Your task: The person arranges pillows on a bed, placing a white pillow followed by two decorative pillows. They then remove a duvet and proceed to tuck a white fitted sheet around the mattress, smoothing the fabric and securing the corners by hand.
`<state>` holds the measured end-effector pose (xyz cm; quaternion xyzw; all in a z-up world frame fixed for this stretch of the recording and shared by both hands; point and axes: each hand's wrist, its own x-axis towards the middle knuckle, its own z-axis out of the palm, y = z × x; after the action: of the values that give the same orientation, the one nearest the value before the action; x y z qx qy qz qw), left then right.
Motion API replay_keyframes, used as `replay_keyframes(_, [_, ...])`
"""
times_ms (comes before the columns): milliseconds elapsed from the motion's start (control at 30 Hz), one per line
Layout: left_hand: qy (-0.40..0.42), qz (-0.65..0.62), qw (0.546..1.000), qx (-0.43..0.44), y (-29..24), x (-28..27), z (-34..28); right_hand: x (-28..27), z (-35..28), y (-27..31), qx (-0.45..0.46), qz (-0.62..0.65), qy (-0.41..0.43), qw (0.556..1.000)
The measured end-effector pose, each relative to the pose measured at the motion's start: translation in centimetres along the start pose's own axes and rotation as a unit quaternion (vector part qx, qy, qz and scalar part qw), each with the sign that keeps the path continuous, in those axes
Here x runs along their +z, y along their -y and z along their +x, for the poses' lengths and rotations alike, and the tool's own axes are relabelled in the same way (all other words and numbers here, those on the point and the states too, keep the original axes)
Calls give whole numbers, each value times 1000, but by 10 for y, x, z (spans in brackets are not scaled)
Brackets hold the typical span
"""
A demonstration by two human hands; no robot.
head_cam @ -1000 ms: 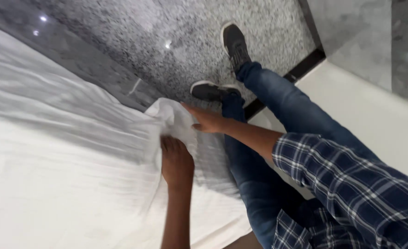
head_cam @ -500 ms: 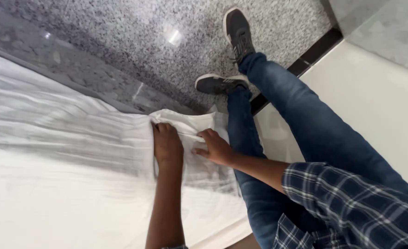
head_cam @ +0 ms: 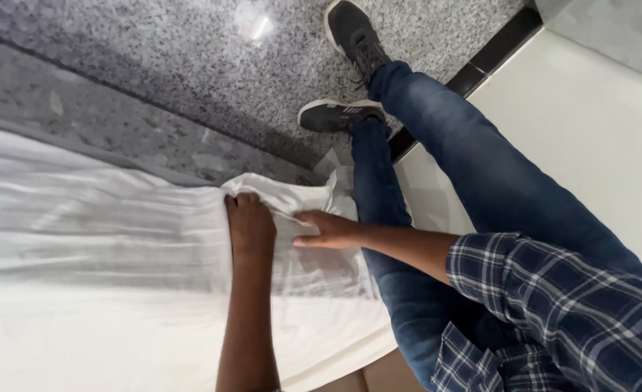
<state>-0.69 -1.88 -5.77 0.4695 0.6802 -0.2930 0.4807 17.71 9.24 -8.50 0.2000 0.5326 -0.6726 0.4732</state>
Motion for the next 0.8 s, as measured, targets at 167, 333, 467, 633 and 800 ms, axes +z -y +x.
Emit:
replay_keyframes(167, [30, -16, 999, -9, 11, 30, -10, 37, 14, -10, -60, 80, 1, 995])
replay_keyframes(333, [18, -28, 999, -19, 4, 6, 20, 48, 56, -50, -29, 107, -20, 994])
replay_keyframes(467, [42, -36, 998, -7, -7, 16, -7, 41, 38, -7, -47, 94, 3, 994])
replay_keyframes(633, [36, -49, 998, -3, -15, 14, -22, 65, 56, -67, -10, 71, 10, 997])
replay_keyframes(800, [14, -64, 998, -17, -12, 8, -36, 31, 49, -42, -60, 388, 62, 918])
